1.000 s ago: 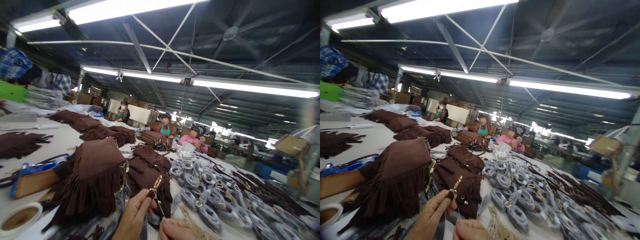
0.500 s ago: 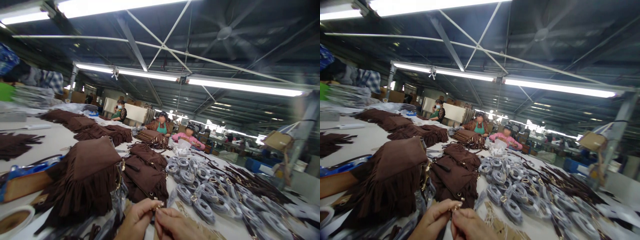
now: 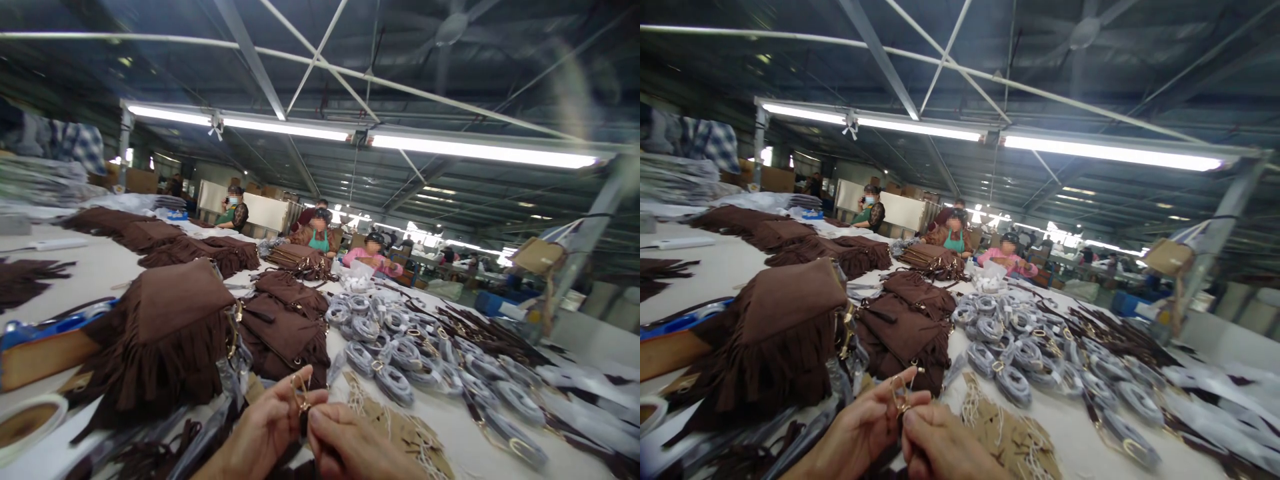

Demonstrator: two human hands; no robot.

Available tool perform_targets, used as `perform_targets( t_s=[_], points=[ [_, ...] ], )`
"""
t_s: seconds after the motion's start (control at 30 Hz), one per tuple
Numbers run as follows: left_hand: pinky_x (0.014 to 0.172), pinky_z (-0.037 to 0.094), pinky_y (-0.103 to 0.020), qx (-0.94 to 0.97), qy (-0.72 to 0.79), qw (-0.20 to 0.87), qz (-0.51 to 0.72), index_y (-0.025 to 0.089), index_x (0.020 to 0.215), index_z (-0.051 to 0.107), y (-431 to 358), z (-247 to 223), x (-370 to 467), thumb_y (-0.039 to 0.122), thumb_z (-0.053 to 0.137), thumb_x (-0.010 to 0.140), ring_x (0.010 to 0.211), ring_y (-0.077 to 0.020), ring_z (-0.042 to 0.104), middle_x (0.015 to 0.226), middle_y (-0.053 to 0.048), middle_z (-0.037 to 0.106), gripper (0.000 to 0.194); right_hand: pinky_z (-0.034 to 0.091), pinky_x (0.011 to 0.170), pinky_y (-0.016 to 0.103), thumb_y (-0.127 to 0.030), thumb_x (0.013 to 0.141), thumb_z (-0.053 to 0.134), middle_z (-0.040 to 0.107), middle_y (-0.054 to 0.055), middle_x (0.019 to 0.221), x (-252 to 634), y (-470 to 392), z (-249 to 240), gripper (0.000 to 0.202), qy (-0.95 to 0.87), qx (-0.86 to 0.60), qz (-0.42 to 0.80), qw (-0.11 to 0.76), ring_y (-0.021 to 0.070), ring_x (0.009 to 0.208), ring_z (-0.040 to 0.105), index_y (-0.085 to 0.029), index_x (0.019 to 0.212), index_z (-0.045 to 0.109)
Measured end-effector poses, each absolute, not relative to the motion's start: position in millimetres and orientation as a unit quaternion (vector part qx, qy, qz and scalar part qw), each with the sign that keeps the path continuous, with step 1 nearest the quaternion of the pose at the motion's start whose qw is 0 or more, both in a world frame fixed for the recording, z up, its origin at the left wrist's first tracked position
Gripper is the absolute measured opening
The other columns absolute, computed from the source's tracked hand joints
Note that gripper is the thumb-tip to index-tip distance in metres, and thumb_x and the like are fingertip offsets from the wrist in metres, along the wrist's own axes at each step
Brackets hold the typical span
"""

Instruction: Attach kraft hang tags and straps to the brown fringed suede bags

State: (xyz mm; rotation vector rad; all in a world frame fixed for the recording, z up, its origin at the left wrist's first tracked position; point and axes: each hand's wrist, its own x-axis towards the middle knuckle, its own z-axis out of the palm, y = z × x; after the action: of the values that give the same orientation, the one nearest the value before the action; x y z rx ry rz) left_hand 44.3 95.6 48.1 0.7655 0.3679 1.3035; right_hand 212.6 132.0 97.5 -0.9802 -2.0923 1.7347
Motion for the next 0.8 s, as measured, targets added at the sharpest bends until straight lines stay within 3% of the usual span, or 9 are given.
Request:
perform_targets(
  t_s=[0.13,0.3,0.4,0.5,0.67,0.8],
  points=[
    [0.101,0.041,-0.038,0.332,0.230,0.696,0.593,0.016,0.112,0.068,96,47,49,0.029,0.078,0.072,0.108,-0.0263,0.065,0.109,-0.014,0.073,0.043,0.021,0.039,0.021,-0.049,0.092,0.044,0.045,-0.008,0.046,215,131,94,0.042,-0.727,-0.347,0.578,0.130,0.0053,0.037,0.030,-0.018,0.064,0.053],
    [0.087,0.048,-0.033,0.345,0.269,0.669,0.601,0.018,0.129,0.058,99,47,59,0.039,0.083,0.072,0.093,-0.0223,0.070,0.101,-0.012,0.076,0.065,0.021,0.040,0.022,-0.053,0.093,0.041,0.045,-0.007,0.048,219,131,88,0.047,-0.741,-0.329,0.572,0.127,0.0058,0.038,0.030,-0.018,0.064,0.053],
    [0.078,0.049,-0.029,0.339,0.282,0.666,0.602,0.018,0.126,0.058,99,49,61,0.042,0.087,0.065,0.081,-0.0192,0.070,0.094,-0.011,0.077,0.072,0.021,0.040,0.021,-0.054,0.093,0.041,0.045,-0.007,0.049,220,129,88,0.047,-0.742,-0.328,0.571,0.124,0.0056,0.039,0.030,-0.018,0.064,0.053],
    [0.074,0.048,-0.026,0.350,0.299,0.653,0.601,0.016,0.107,0.065,98,49,60,0.041,0.089,0.061,0.077,-0.0178,0.069,0.089,-0.010,0.077,0.058,0.019,0.037,0.020,-0.057,0.090,0.043,0.043,-0.007,0.047,222,125,89,0.048,-0.739,-0.334,0.572,0.123,0.0052,0.037,0.029,-0.018,0.063,0.052],
    [0.072,0.046,-0.024,0.394,0.341,0.613,0.593,0.015,0.091,0.068,97,46,62,0.039,0.089,0.060,0.074,-0.0168,0.067,0.083,-0.007,0.076,0.044,0.018,0.034,0.019,-0.079,0.078,0.045,0.042,-0.008,0.046,228,116,92,0.062,-0.718,-0.369,0.578,0.122,0.0048,0.035,0.027,-0.018,0.067,0.054],
    [0.073,0.047,-0.027,0.503,0.384,0.517,0.577,0.014,0.075,0.071,95,51,63,0.042,0.078,0.069,0.072,-0.0182,0.065,0.074,-0.004,0.073,0.029,0.019,0.036,0.019,-0.085,0.074,0.043,0.048,-0.006,0.053,237,111,88,0.067,-0.682,-0.399,0.584,0.184,0.0056,0.038,0.031,-0.019,0.075,0.054]
  ],
)
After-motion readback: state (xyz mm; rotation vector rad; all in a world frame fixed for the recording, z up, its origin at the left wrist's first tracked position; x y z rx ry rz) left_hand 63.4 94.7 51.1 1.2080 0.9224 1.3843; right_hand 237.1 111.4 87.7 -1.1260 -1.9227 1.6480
